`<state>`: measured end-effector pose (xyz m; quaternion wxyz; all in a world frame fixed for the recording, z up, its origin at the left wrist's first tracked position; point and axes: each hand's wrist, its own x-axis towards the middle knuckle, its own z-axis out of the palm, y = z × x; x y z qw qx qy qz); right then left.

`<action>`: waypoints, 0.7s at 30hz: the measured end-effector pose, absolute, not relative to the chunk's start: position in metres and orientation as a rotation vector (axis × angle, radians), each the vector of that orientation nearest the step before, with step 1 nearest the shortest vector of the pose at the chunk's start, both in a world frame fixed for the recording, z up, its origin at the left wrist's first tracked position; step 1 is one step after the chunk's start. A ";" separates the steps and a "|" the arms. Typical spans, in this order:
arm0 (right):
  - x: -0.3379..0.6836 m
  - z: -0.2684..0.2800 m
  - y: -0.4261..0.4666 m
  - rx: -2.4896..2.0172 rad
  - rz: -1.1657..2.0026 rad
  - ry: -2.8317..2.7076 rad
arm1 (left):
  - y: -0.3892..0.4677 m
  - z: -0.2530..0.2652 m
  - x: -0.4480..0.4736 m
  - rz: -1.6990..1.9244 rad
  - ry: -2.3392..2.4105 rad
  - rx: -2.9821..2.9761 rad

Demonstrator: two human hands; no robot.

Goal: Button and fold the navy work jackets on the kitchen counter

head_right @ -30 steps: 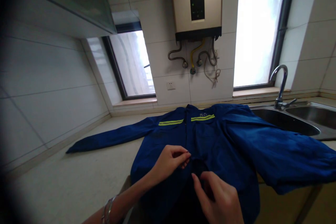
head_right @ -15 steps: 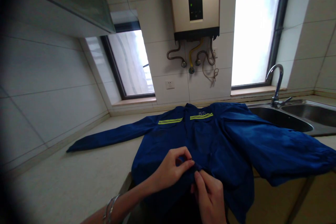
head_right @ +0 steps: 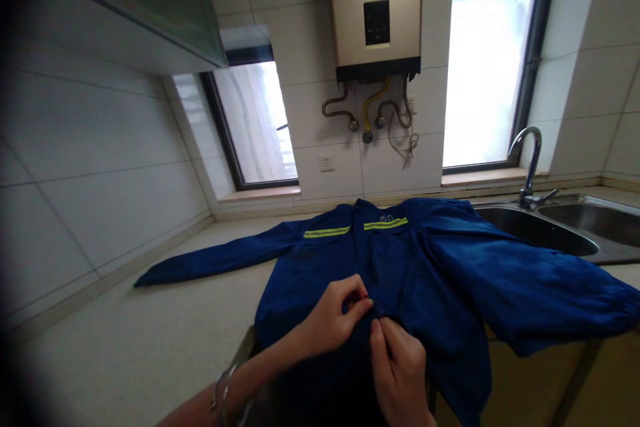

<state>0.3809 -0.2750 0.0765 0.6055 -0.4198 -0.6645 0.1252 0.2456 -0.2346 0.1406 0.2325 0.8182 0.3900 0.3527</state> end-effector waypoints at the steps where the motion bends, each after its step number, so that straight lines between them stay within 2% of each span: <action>1: 0.382 0.076 -0.274 -1.004 0.364 -1.534 | -0.230 0.141 0.244 0.817 1.016 2.171; 4: 0.386 0.072 -0.273 -1.066 0.647 -1.494 | -0.218 0.135 0.239 0.487 0.917 2.026; 7: 0.390 0.069 -0.271 -1.085 0.877 -1.409 | -0.214 0.122 0.239 0.423 0.939 1.826; 14: 0.394 0.049 -0.259 -1.043 1.235 -1.336 | -0.216 0.107 0.247 0.465 0.909 1.518; 18: 0.396 0.042 -0.255 -0.998 1.366 -1.278 | -0.221 0.113 0.250 0.595 0.948 1.679; 21: 0.397 0.051 -0.263 -0.955 1.291 -1.306 | -0.228 0.124 0.251 0.737 0.980 1.908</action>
